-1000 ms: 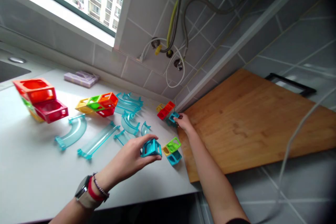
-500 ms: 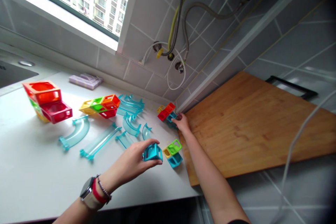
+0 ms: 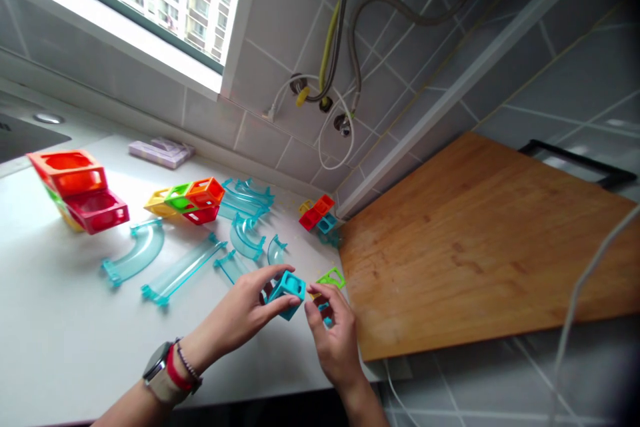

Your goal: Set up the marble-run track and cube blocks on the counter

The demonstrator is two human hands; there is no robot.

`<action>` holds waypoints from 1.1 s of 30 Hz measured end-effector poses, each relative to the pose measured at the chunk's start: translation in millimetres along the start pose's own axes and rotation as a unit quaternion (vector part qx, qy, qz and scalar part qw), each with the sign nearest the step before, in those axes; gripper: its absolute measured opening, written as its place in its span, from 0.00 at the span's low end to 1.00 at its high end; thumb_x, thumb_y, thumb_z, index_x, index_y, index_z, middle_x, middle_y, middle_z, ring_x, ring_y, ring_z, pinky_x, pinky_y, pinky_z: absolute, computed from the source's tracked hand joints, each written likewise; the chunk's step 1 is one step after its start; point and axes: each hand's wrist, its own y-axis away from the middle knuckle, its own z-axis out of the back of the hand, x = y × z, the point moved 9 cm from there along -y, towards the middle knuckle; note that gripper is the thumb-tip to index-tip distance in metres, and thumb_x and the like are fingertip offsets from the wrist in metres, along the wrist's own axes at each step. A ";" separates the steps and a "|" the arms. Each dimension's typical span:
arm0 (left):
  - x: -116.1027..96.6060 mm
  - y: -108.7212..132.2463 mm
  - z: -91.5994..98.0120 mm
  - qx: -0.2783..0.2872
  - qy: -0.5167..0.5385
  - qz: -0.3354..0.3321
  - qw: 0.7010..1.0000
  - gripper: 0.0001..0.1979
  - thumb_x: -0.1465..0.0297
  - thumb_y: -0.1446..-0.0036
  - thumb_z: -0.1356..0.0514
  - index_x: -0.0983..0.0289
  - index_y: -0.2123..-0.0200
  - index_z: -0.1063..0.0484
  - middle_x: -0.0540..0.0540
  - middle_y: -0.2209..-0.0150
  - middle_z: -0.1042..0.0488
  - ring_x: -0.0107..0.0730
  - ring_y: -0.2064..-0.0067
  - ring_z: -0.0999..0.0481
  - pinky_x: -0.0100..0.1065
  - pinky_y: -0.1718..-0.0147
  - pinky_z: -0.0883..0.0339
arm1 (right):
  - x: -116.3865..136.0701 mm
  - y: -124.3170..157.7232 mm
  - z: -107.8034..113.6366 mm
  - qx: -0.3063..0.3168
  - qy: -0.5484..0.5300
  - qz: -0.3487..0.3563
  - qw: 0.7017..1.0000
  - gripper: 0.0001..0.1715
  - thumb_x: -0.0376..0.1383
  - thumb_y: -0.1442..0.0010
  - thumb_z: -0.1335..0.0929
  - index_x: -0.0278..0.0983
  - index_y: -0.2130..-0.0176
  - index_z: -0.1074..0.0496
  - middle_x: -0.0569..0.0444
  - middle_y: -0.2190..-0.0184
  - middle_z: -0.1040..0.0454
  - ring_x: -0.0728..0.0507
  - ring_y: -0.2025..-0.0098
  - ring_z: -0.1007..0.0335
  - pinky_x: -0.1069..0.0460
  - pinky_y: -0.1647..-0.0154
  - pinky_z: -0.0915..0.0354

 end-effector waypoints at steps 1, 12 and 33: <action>0.5 0.5 -5.1 0.002 0.002 -0.003 1.000 0.26 0.51 0.37 0.36 0.58 0.41 0.25 0.54 0.58 0.18 0.36 0.64 0.22 0.34 0.65 0.27 | -4.4 5.2 -5.8 0.004 -0.018 -0.008 1.000 0.18 0.48 0.33 0.30 0.48 0.46 0.23 0.47 0.49 0.22 0.37 0.55 0.23 0.45 0.61 0.25; 3.2 13.7 -29.5 -0.004 -0.072 -0.002 0.997 0.27 0.54 0.37 0.34 0.58 0.39 0.26 0.59 0.48 0.19 0.43 0.52 0.20 0.39 0.53 0.25 | -70.5 36.6 -48.9 0.033 -0.242 -0.092 0.965 0.29 0.49 0.37 0.27 0.44 0.40 0.28 0.45 0.53 0.20 0.37 0.61 0.22 0.45 0.62 0.24; -9.4 87.6 122.3 -0.306 0.034 0.077 0.948 0.27 0.64 0.43 0.28 0.60 0.45 0.34 0.58 0.49 0.24 0.43 0.50 0.19 0.42 0.53 0.23 | -24.3 62.9 -72.8 0.081 -0.030 0.202 0.976 0.15 0.36 0.34 0.31 0.50 0.48 0.24 0.50 0.65 0.19 0.34 0.64 0.20 0.41 0.63 0.25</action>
